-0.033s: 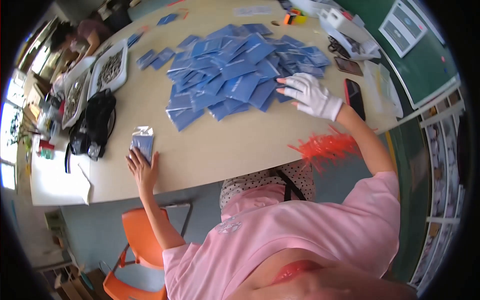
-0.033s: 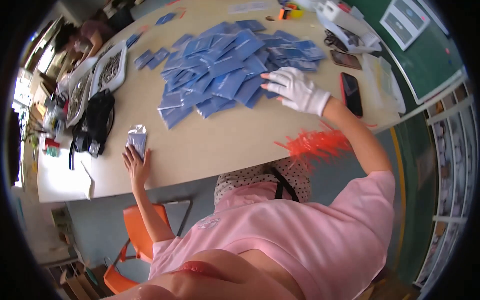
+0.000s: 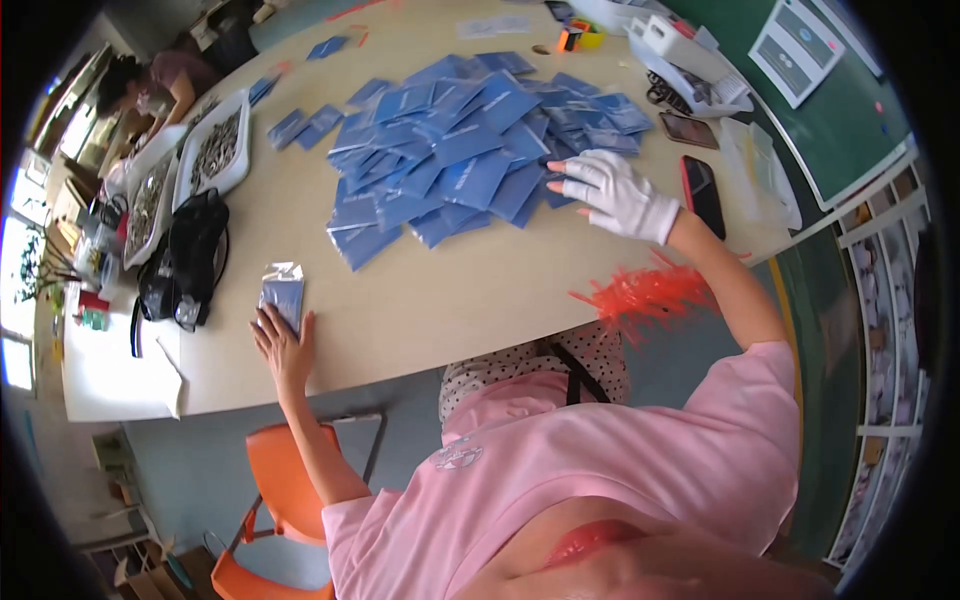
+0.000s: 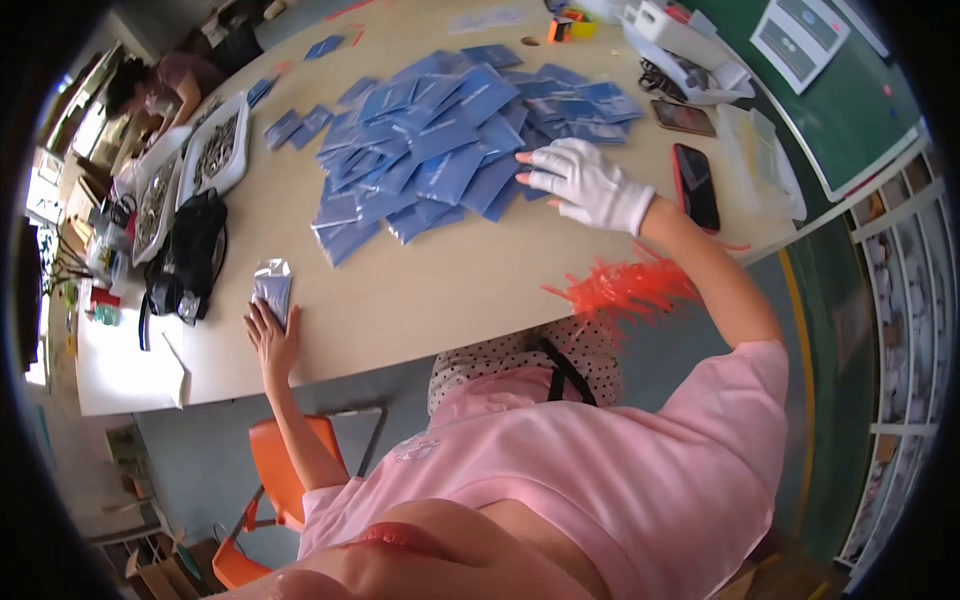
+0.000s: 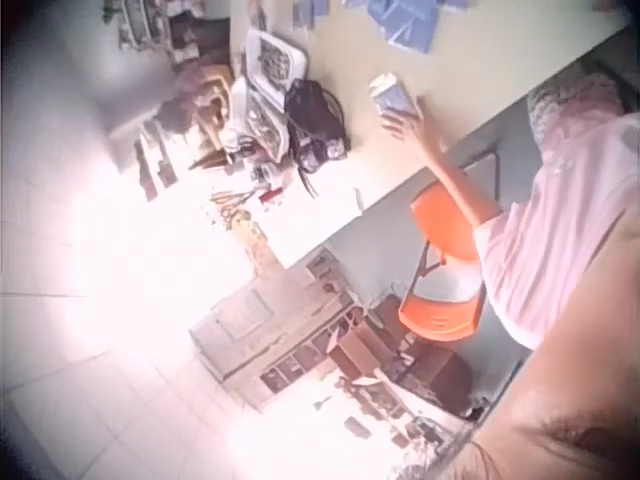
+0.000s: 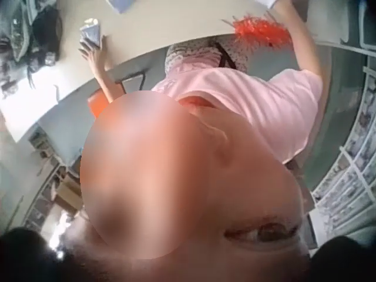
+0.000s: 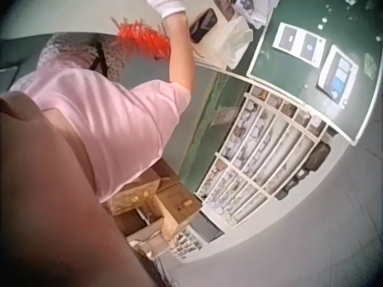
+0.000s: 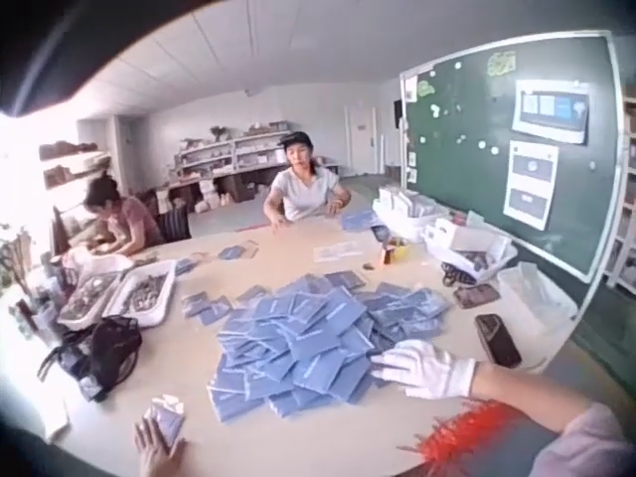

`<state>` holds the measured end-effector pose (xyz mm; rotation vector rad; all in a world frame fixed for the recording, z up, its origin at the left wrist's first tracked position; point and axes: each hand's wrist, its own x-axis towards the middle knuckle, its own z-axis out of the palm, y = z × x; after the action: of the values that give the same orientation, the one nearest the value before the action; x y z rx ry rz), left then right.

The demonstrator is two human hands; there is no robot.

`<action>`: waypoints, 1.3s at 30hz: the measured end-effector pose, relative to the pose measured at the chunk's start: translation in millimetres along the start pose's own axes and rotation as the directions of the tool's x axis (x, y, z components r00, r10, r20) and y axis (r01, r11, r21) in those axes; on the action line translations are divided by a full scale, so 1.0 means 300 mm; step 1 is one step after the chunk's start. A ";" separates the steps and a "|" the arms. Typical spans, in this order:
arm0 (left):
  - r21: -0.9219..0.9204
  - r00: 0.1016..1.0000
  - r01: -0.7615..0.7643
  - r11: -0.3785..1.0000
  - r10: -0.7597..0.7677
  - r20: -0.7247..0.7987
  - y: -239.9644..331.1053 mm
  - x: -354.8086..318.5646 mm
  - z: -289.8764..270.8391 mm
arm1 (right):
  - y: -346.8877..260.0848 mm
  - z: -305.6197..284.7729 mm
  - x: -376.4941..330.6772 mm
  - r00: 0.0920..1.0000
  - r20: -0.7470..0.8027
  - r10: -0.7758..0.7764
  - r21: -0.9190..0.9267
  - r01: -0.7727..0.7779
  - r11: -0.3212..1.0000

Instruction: Sorting and stacking blue envelopes on a desk in a workshop or packing environment.

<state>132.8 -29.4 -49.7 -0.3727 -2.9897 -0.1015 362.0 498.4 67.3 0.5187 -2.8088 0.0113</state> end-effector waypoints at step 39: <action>-0.850 0.862 0.363 -0.381 0.483 0.152 1.494 0.348 -0.140 | 0.517 0.224 -0.257 0.852 -0.139 0.505 -0.225 -0.524 0.822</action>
<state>148.9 425.8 28.6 -0.7303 -1.8844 -3.2139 358.0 666.3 -11.7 -0.3072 -2.7273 -0.2141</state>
